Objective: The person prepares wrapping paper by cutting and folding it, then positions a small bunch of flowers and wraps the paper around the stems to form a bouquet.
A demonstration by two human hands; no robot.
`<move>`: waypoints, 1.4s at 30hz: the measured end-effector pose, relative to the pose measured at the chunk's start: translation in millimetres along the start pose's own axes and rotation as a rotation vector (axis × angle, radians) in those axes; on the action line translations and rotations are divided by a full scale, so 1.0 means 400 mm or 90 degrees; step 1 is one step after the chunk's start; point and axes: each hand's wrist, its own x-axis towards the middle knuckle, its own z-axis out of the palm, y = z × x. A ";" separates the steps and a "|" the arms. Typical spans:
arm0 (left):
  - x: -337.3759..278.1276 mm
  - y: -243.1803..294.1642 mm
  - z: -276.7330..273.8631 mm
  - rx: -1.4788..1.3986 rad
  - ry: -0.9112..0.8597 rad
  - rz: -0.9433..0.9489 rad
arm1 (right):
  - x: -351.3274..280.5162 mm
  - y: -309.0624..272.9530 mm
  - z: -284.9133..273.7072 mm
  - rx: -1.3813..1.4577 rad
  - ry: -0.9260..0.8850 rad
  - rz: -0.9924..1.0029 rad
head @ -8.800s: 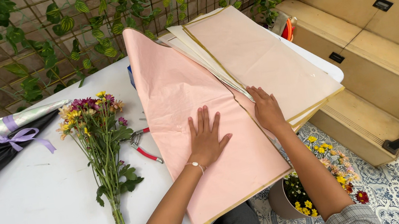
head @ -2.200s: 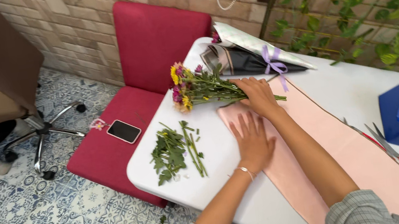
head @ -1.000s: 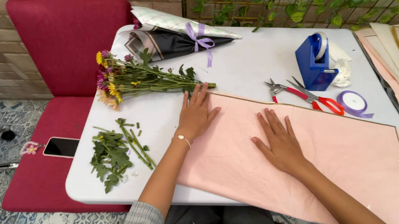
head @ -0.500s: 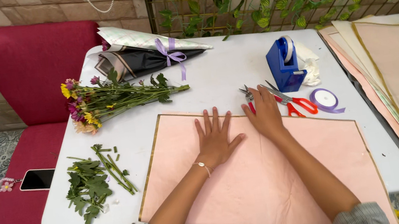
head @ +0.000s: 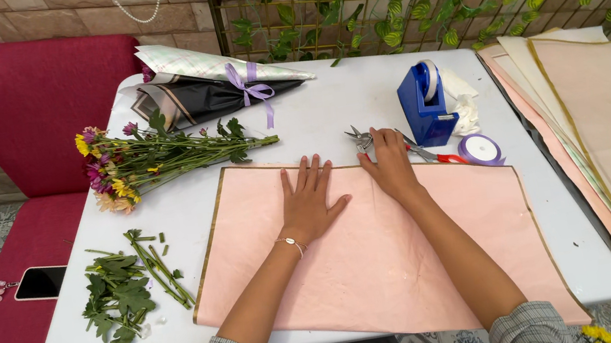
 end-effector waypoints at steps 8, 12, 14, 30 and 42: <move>0.096 -0.083 0.020 0.002 0.040 0.010 | 0.083 -0.164 -0.075 0.045 0.232 -0.339; 0.167 -0.084 0.020 -0.088 0.043 0.017 | 0.136 -0.227 -0.086 0.091 0.346 -0.399; 0.147 -0.078 -0.075 -0.415 0.066 0.031 | 0.121 -0.275 -0.120 0.226 0.274 -0.346; 0.128 -0.056 -0.071 -1.350 0.121 0.025 | 0.021 -0.233 -0.127 0.586 -0.045 0.038; 0.157 -0.073 -0.009 -1.300 0.233 -0.014 | -0.026 -0.176 -0.001 0.869 -0.062 0.287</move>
